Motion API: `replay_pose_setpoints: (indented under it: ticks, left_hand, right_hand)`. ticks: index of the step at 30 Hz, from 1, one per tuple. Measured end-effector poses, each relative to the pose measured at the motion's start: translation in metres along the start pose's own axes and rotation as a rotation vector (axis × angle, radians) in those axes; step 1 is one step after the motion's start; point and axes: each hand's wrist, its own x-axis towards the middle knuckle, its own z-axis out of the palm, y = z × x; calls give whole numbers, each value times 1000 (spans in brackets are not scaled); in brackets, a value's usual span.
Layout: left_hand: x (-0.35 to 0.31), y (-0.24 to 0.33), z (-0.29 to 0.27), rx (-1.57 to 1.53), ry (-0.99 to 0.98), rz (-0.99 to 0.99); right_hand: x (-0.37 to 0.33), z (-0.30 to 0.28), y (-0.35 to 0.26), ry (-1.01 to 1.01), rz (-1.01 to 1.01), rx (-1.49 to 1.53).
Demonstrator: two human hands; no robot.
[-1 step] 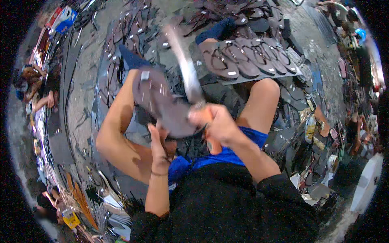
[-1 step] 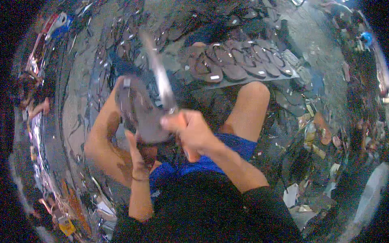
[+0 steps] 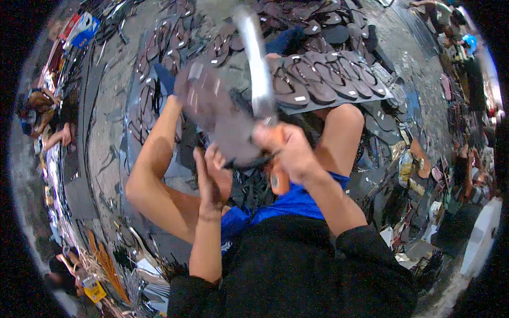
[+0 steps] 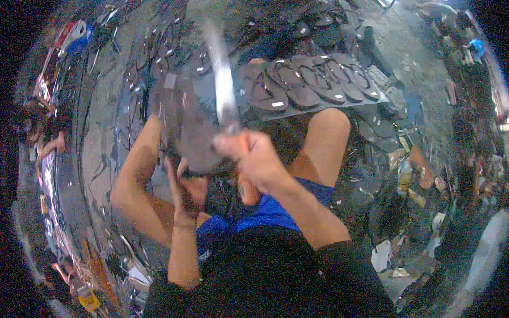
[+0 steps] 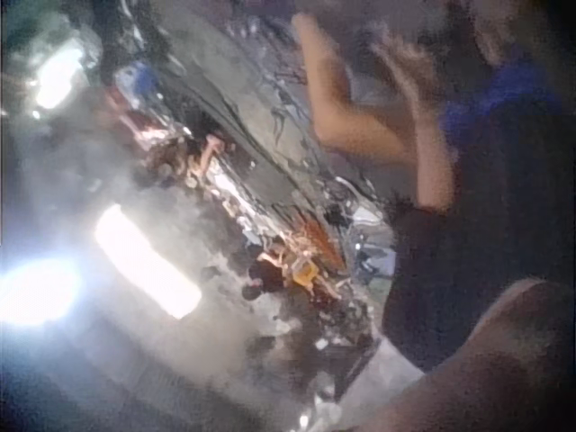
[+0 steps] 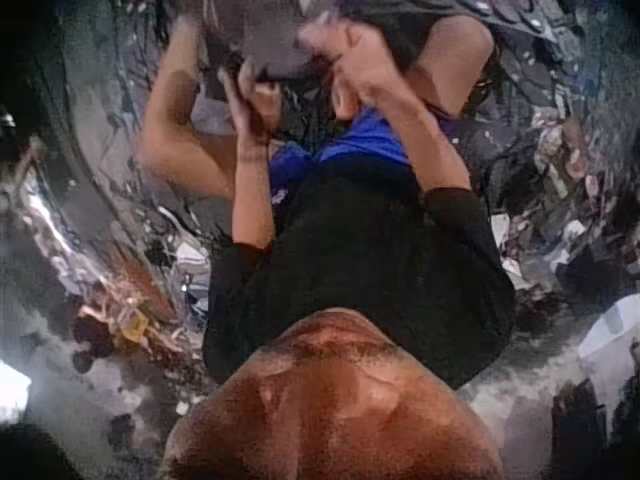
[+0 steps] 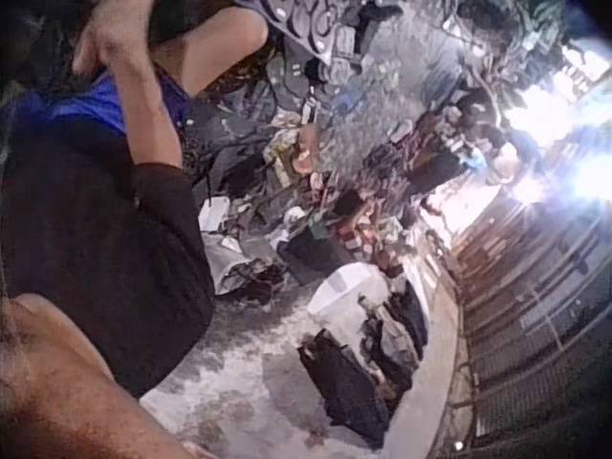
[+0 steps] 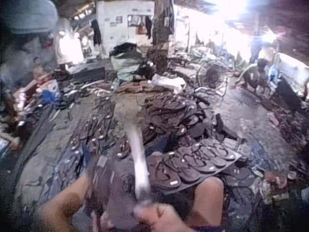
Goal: The person sits on the floor and uses a knife to trim the edges of brown sandals. They repeatedly pick up sandals, scrape the soles and edges with the blade, and place them back on the floor among many others.
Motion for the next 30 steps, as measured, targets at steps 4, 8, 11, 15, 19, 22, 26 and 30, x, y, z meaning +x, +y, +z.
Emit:
replay_pose_setpoints:
  ticks: [4, 8, 11, 15, 19, 22, 26, 30]
  left_hand:
    - [111, -57, 50, 77, -250, -208]
    - [163, -92, 118, 200, -222, -383]
    - [164, -85, 119, 155, -167, -290]
    - [142, -23, 101, 123, -114, -297]
    - [144, -9, 96, 256, -60, -235]
    - [160, -7, 80, 222, -89, -283]
    - [155, -12, 80, 235, -93, -275]
    - [141, -20, 87, 264, -40, -218]
  right_hand:
    - [-2, -21, -56, 73, -442, 357]
    - [-18, -47, -12, 376, -356, 71]
    - [-39, -57, 27, 480, -280, -20]
    - [-67, -46, 46, 415, -165, -57]
    - [-69, -38, 67, 396, -155, -582]
    - [-65, -33, 65, 413, -143, -651]
    - [-58, -34, 60, 457, -147, -816]
    - [-42, -33, 65, 515, -160, -950]
